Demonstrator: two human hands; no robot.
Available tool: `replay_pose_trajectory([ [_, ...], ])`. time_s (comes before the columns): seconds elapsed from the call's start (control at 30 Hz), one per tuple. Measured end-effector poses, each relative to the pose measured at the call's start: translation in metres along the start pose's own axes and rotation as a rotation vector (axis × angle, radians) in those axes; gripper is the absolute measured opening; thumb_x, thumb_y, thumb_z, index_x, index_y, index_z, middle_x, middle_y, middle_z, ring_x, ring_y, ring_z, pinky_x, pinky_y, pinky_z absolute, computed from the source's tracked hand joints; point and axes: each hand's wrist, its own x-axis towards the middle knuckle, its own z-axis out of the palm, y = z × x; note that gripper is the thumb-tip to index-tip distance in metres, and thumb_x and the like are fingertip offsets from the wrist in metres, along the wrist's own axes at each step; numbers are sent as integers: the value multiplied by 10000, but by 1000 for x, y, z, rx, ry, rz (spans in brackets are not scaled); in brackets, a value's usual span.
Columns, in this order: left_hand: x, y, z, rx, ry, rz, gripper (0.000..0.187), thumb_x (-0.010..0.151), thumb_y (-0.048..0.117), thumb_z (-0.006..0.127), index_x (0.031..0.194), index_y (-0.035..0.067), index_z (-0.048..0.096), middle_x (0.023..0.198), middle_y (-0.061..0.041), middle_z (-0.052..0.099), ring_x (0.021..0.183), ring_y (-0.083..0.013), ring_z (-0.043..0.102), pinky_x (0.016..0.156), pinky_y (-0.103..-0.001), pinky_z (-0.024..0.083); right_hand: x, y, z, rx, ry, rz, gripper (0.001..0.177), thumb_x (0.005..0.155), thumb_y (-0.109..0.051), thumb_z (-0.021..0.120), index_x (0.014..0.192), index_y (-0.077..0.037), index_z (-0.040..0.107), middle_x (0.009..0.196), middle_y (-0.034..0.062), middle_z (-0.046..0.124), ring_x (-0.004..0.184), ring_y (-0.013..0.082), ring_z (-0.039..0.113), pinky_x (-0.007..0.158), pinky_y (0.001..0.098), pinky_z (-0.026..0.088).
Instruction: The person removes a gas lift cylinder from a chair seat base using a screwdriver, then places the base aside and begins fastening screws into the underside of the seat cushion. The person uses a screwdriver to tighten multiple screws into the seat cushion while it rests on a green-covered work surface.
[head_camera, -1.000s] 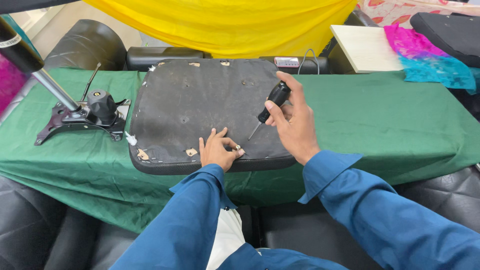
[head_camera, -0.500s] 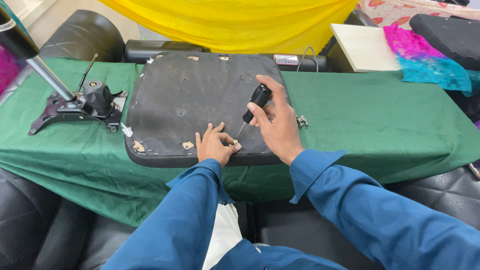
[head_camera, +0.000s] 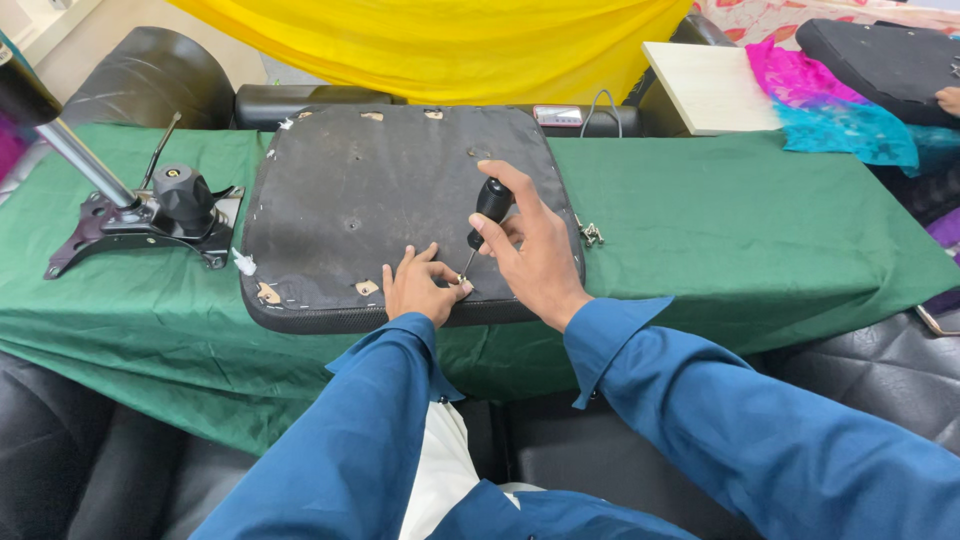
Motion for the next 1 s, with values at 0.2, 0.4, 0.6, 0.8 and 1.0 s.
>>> replay_pose_trajectory([
  [0.2, -3, -1, 1, -6, 18, -14, 202, 720, 389, 861, 860, 245, 840, 1553, 1, 498, 1532, -241, 285, 1265, -537, 84, 3, -8, 1, 17, -24, -29, 494, 1059, -155, 614, 1527, -198, 461, 992, 98, 685, 745, 162, 738, 713, 307, 614],
  [0.4, -9, 2, 1, 18, 25, -40, 221, 745, 420, 845, 909, 272, 837, 1555, 8, 487, 1526, -239, 288, 1258, -535, 92, 1, -15, 3, -7, -3, -20, 438, 1039, -171, 624, 1465, -188, 522, 1062, 100, 730, 783, 147, 775, 723, 294, 617],
  [0.6, -8, 10, -5, 50, -21, -111, 255, 771, 445, 822, 996, 326, 829, 1578, 38, 461, 1540, -227, 269, 1277, -519, 84, 3, -20, 5, -48, 2, -53, 445, 1013, -161, 653, 1446, -187, 550, 1064, 115, 732, 787, 167, 772, 708, 302, 603],
  [0.8, -10, 14, -2, 63, -41, -139, 279, 829, 425, 784, 1092, 333, 800, 1599, 17, 424, 1548, -251, 239, 1264, -553, 71, 1, -19, 1, -66, -12, -107, 492, 999, -127, 656, 1466, -194, 518, 1117, 127, 724, 830, 190, 784, 736, 315, 615],
  [1.0, -10, 12, 0, 63, -54, -150, 294, 845, 445, 769, 1114, 329, 794, 1615, 6, 406, 1554, -250, 241, 1272, -548, 87, -1, -19, -4, -96, -9, -65, 515, 976, -116, 663, 1459, -205, 510, 1041, 137, 733, 833, 229, 801, 742, 337, 627],
])
